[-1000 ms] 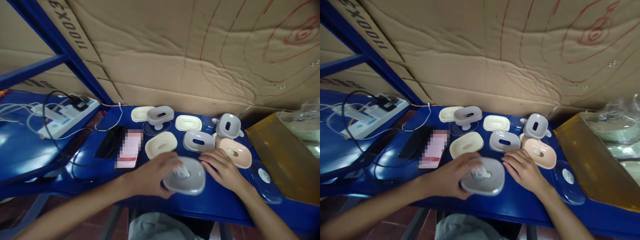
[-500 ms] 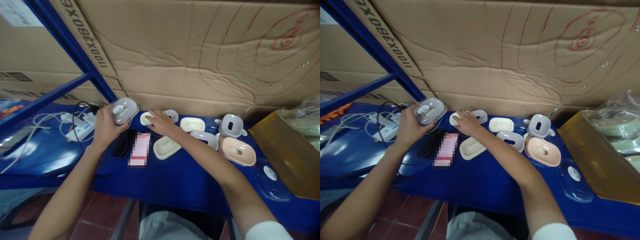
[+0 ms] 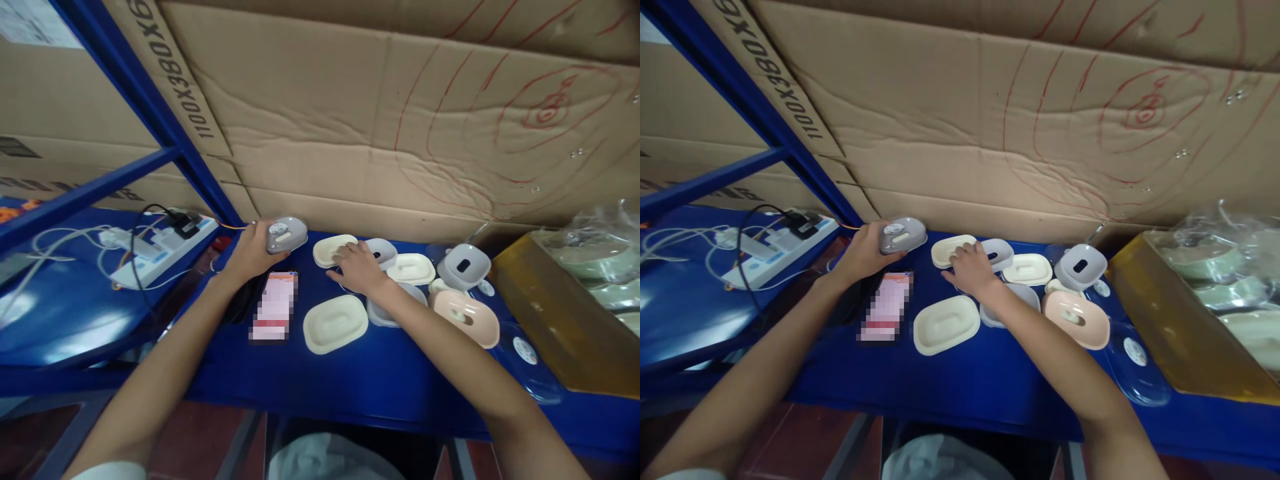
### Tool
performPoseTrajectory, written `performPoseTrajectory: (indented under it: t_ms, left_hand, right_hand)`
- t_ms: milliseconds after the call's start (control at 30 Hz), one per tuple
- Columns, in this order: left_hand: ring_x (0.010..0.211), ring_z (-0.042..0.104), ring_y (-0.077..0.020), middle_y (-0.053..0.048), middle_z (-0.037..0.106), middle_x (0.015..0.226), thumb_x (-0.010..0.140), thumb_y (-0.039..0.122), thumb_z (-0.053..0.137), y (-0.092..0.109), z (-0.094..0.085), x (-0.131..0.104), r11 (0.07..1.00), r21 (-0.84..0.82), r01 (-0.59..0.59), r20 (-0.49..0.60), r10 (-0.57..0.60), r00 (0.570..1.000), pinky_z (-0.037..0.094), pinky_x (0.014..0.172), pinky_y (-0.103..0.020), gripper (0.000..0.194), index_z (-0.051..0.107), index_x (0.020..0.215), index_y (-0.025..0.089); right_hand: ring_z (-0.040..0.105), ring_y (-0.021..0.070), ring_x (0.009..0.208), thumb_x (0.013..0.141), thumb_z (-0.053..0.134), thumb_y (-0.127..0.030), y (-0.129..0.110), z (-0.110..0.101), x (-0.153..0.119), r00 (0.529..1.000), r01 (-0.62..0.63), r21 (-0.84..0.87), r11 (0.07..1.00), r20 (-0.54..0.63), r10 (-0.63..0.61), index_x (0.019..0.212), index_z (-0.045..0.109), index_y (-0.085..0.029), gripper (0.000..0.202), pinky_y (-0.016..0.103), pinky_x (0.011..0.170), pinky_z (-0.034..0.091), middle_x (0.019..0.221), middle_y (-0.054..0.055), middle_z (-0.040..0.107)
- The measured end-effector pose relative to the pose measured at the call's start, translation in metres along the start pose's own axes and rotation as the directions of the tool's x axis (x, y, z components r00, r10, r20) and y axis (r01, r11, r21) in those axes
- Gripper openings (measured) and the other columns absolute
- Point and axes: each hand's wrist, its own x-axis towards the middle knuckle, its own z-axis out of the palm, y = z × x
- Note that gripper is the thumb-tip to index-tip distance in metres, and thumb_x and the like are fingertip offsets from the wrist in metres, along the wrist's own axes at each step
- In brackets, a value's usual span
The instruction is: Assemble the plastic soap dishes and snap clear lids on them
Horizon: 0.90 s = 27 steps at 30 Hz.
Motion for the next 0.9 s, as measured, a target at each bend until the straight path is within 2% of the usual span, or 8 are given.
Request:
performPoseTrajectory:
  t_ms: [133, 233, 367, 467, 533, 600, 767, 900]
  left_hand:
    - [0.142, 0.055, -0.0332, -0.015, 0.058, 0.147, 0.08, 0.045, 0.082, 0.002, 0.003, 0.015, 0.997, -0.041, -0.071, 0.094, 0.075, 0.993, 0.045, 0.122, -0.049, 0.078, 0.049, 0.146, 0.019]
    - [0.146, 0.052, -0.0367, -0.018, 0.054, 0.152, 0.082, 0.038, 0.08, 0.005, -0.001, 0.015, 0.997, -0.029, -0.075, 0.096, 0.077, 0.992, 0.043, 0.123, -0.054, 0.076, 0.048, 0.149, 0.018]
    - [0.157, 0.039, -0.0408, -0.021, 0.043, 0.164, 0.095, 0.033, 0.069, 0.048, -0.006, -0.018, 0.993, 0.0, -0.115, 0.006, 0.115, 0.993, 0.034, 0.128, -0.061, 0.063, 0.047, 0.153, 0.02]
    - [0.138, 0.06, -0.0343, -0.015, 0.063, 0.144, 0.107, 0.041, 0.059, 0.108, -0.004, -0.069, 0.933, 0.004, -0.359, 0.074, 0.358, 0.931, 0.047, 0.118, -0.054, 0.039, 0.058, 0.142, 0.023]
    - [0.122, 0.068, -0.0357, -0.014, 0.068, 0.137, 0.105, 0.049, 0.065, 0.144, 0.003, -0.105, 0.887, 0.037, -0.46, 0.229, 0.441, 0.868, 0.054, 0.105, -0.054, 0.041, 0.063, 0.136, 0.023]
    - [0.127, 0.066, -0.039, -0.016, 0.065, 0.145, 0.099, 0.048, 0.074, 0.168, 0.013, -0.129, 0.837, 0.048, -0.545, 0.343, 0.499, 0.796, 0.054, 0.103, -0.055, 0.051, 0.062, 0.142, 0.023]
    - [0.133, 0.063, -0.0369, -0.014, 0.065, 0.142, 0.1, 0.025, 0.072, 0.176, 0.027, -0.124, 0.789, 0.035, -0.614, 0.402, 0.551, 0.731, 0.049, 0.111, -0.055, 0.042, 0.062, 0.141, 0.023]
    - [0.133, 0.062, -0.0339, -0.011, 0.066, 0.135, 0.1, 0.019, 0.07, 0.166, 0.026, -0.102, 0.747, -0.05, -0.663, 0.423, 0.617, 0.664, 0.049, 0.113, -0.052, 0.039, 0.063, 0.137, 0.026]
  right_hand:
    - [0.051, 0.0388, 0.148, 0.111, 0.054, -0.054, 0.013, -0.008, -0.019, 0.999, -0.026, 0.013, 1.0, -0.045, 0.026, 0.139, 0.072, -0.013, 0.053, 0.056, 0.124, 0.032, 0.155, 0.021, 0.062]
    - [0.044, 0.0349, 0.156, 0.113, 0.051, -0.048, 0.023, -0.021, -0.046, 0.993, -0.039, 0.039, 0.998, -0.109, 0.043, 0.153, 0.061, -0.016, 0.053, 0.053, 0.129, 0.031, 0.168, 0.019, 0.049]
    - [0.054, 0.0347, 0.147, 0.113, 0.05, -0.037, 0.036, -0.04, -0.104, 0.954, -0.015, 0.104, 0.994, -0.298, 0.045, 0.151, 0.062, -0.019, 0.044, 0.055, 0.122, 0.043, 0.159, 0.016, 0.059]
    - [0.066, 0.0312, 0.131, 0.112, 0.052, -0.034, 0.04, -0.047, -0.148, 0.959, 0.024, 0.154, 0.988, -0.282, 0.02, 0.141, 0.068, -0.023, 0.035, 0.053, 0.11, 0.051, 0.14, 0.012, 0.073]
    - [0.072, 0.0282, 0.116, 0.112, 0.055, -0.034, 0.039, -0.045, -0.167, 0.976, 0.051, 0.185, 0.981, -0.216, -0.011, 0.133, 0.072, -0.025, 0.029, 0.05, 0.102, 0.055, 0.123, 0.009, 0.079]
    - [0.074, 0.0276, 0.111, 0.11, 0.061, -0.037, 0.038, -0.039, -0.178, 0.986, 0.064, 0.206, 0.976, -0.164, -0.03, 0.13, 0.073, -0.026, 0.026, 0.049, 0.098, 0.056, 0.116, 0.008, 0.08]
    - [0.068, 0.0325, 0.13, 0.101, 0.076, -0.044, 0.041, -0.02, -0.186, 0.992, 0.067, 0.192, 0.979, -0.118, -0.044, 0.144, 0.066, -0.026, 0.048, 0.056, 0.109, 0.054, 0.141, 0.01, 0.073]
    - [0.072, 0.0297, 0.123, 0.107, 0.067, -0.033, 0.046, -0.014, -0.188, 0.991, 0.074, 0.191, 0.979, -0.128, -0.05, 0.139, 0.068, -0.023, 0.033, 0.053, 0.104, 0.058, 0.134, 0.01, 0.076]
